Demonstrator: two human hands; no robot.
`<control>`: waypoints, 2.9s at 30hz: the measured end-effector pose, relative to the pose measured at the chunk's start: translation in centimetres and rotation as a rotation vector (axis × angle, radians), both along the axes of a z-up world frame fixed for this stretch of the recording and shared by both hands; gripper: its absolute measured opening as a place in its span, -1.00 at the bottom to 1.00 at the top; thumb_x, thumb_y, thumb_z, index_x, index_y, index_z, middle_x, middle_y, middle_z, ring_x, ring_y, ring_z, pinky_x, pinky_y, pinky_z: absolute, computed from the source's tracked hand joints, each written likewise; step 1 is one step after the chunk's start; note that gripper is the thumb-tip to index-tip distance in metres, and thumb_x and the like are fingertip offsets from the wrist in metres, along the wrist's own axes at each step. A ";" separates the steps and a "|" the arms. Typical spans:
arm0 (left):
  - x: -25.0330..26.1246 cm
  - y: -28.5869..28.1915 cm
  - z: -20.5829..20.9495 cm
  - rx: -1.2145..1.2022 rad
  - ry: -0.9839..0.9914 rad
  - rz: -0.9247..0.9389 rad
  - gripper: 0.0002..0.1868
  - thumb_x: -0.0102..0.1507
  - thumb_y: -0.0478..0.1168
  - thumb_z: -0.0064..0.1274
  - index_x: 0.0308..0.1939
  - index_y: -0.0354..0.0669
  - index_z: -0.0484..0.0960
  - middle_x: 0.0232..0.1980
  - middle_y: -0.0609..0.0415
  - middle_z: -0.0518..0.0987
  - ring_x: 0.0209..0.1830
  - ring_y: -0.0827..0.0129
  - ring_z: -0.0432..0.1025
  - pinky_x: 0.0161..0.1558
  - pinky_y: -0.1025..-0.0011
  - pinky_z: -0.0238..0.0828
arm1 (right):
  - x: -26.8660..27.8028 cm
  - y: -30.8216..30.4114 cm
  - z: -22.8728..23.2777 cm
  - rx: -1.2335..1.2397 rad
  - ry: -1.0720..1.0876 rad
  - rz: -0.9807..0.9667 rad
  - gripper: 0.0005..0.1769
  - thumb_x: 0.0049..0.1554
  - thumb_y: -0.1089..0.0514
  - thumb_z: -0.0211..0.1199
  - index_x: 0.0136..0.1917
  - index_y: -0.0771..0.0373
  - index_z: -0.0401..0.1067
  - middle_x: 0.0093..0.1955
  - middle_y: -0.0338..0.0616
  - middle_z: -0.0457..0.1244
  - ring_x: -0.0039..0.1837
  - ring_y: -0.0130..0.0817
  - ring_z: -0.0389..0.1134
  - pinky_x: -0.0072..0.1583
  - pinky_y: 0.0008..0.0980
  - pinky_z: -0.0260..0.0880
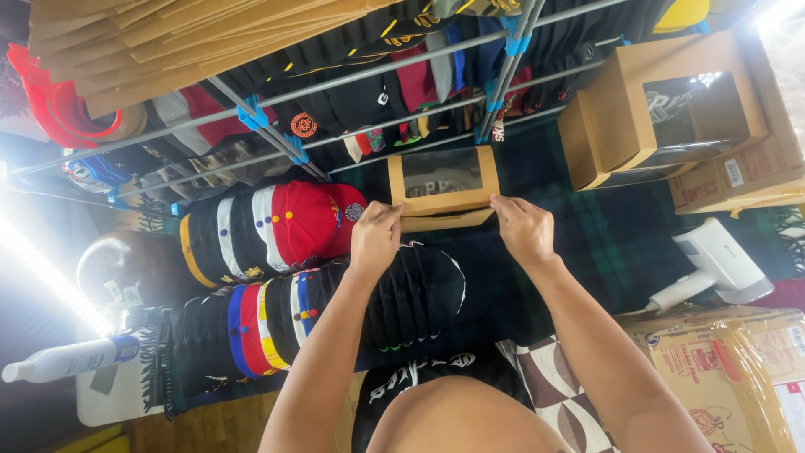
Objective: The person assembles several cardboard boxes and places hats inside them.
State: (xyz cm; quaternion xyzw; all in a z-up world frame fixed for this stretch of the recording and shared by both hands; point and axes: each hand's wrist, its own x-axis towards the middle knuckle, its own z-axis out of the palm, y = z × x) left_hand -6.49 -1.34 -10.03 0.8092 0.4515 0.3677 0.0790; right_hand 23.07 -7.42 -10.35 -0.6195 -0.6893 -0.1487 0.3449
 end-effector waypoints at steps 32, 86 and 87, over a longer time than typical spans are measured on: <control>6.7 -1.9 0.0 0.369 0.081 -0.061 -0.89 0.38 -0.18 0.09 -0.09 0.10 0.72 -0.09 0.25 0.53 0.01 0.42 0.45 0.34 0.00 0.21 | -1.0 -0.6 -0.7 -0.064 0.225 -0.016 -0.89 0.11 0.10 0.51 -0.15 0.04 0.57 -0.14 -0.39 0.35 -0.13 -0.24 0.51 -0.13 -0.36 0.56; 23.8 -7.0 13.5 -0.309 -0.289 -0.557 -0.23 0.34 -0.15 0.07 0.50 -0.41 0.07 0.56 -0.38 0.12 0.54 -0.20 0.15 0.37 0.10 0.36 | 17.7 -8.1 10.7 0.111 1.415 -0.260 0.02 -0.09 -0.53 0.22 0.34 0.27 0.26 0.16 -0.09 0.29 0.16 -0.33 0.31 0.18 -0.33 0.33; 25.8 -6.0 14.4 -0.344 -0.239 -0.554 -0.21 0.32 -0.18 0.08 0.52 -0.39 0.05 0.57 -0.35 0.12 0.54 -0.18 0.13 0.37 0.06 0.34 | 20.1 -7.2 10.8 0.187 1.479 -0.207 -0.20 0.03 -0.27 0.25 0.40 0.20 0.24 0.17 -0.11 0.31 0.15 -0.33 0.35 0.15 -0.36 0.39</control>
